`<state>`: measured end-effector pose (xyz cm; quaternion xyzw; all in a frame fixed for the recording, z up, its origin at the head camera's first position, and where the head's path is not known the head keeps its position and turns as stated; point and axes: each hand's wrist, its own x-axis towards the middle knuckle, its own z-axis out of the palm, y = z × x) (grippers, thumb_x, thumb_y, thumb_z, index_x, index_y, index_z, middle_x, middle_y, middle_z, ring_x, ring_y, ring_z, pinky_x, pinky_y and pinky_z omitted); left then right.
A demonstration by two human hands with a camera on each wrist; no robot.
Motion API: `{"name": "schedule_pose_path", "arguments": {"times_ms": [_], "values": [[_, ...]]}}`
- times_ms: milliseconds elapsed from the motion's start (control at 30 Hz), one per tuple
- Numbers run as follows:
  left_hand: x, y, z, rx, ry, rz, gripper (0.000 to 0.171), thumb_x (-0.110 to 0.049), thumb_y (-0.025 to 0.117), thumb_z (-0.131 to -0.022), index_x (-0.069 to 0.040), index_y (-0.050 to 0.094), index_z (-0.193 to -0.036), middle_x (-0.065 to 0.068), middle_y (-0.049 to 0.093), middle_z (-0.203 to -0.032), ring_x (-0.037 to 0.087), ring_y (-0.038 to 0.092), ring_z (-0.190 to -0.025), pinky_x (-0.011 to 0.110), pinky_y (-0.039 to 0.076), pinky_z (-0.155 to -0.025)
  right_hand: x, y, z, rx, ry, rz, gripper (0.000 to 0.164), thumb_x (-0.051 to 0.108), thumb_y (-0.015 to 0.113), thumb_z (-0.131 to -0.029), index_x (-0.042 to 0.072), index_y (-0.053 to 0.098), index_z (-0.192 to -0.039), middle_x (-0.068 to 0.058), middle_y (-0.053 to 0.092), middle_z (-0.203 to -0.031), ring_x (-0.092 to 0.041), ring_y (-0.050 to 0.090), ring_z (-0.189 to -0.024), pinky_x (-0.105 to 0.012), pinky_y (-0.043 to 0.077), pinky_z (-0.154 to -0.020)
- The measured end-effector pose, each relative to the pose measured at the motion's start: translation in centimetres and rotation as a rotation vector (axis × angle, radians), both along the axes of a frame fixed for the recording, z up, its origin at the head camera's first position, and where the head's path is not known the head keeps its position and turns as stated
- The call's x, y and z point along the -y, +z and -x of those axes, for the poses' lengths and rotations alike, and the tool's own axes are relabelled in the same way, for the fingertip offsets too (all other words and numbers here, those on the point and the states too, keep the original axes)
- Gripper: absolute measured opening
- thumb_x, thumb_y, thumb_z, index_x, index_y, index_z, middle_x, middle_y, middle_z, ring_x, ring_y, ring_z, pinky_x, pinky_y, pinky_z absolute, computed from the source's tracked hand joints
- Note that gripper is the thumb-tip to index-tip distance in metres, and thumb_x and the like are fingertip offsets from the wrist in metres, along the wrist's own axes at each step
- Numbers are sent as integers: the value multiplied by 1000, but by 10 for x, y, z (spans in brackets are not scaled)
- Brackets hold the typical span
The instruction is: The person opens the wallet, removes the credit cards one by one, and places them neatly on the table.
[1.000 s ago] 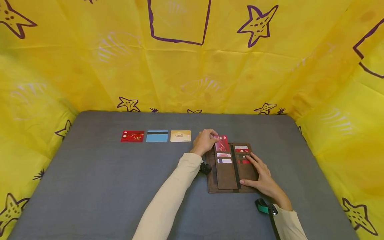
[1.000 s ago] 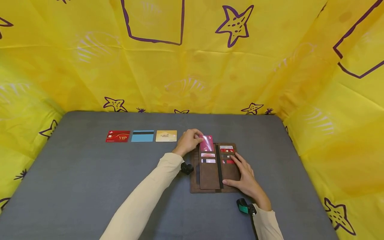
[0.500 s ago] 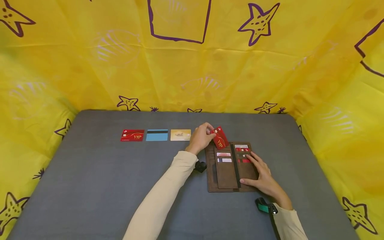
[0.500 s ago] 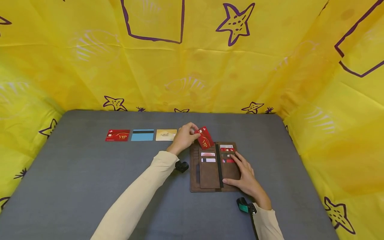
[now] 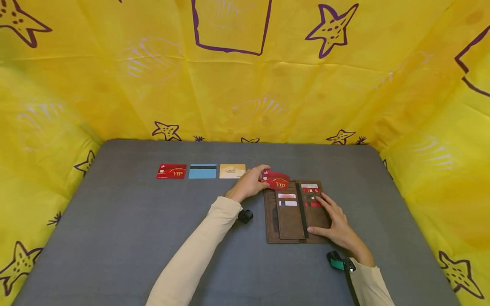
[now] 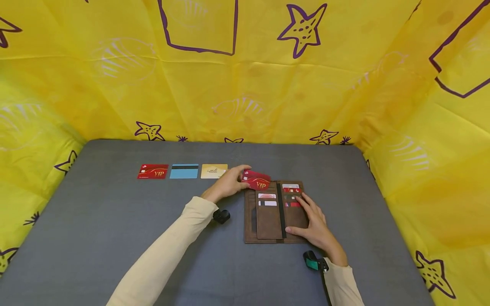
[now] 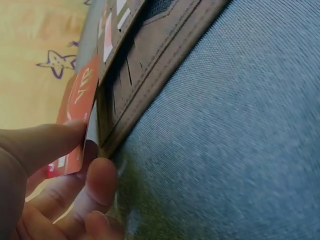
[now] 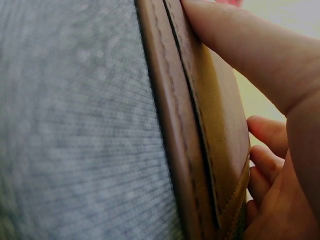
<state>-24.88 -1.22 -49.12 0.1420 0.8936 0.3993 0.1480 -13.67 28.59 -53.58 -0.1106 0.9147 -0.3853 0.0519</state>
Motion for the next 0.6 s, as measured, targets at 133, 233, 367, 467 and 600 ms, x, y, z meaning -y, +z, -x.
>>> {"name": "schedule_pose_path", "arguments": {"times_ms": [133, 233, 367, 467, 600], "values": [[2, -3, -1, 23, -25, -2, 58, -15, 73, -90, -9, 50, -143, 13, 63, -130, 23, 60, -99, 39, 49, -91, 0, 1, 0, 1, -4, -3, 94, 28, 86, -74, 9, 36, -152, -20, 20, -162, -51, 20, -139, -72, 14, -100], [3, -4, -2, 47, -39, 11, 62, -16, 75, -89, -9, 48, -144, 14, 62, -130, 23, 59, -100, 41, 48, -93, 0, 2, 0, 2, -4, 0, 94, 28, 86, -74, 9, 36, -152, -20, 20, -162, -51, 20, -139, -72, 14, -100], [2, -3, -5, 30, -34, 52, 65, -18, 77, -86, -10, 48, -144, 13, 62, -132, 24, 59, -103, 41, 48, -94, 1, 2, 0, 5, -2, 1, 94, 28, 86, -75, 9, 36, -152, -20, 19, -162, -52, 19, -139, -73, 14, -100], [3, -3, -7, -7, -20, 97, 64, -21, 79, -85, -12, 51, -143, 11, 62, -133, 25, 60, -105, 43, 49, -94, 1, 1, 0, 6, 0, 1, 93, 28, 86, -75, 9, 36, -152, -21, 19, -162, -52, 19, -139, -73, 13, -100], [5, -4, -11, -55, -6, 146, 64, -26, 80, -85, -14, 53, -141, 9, 65, -129, 23, 62, -102, 43, 51, -89, 1, 2, 0, 1, 1, 0, 93, 28, 86, -75, 8, 37, -151, -21, 20, -161, -53, 19, -139, -73, 12, -101]]}}
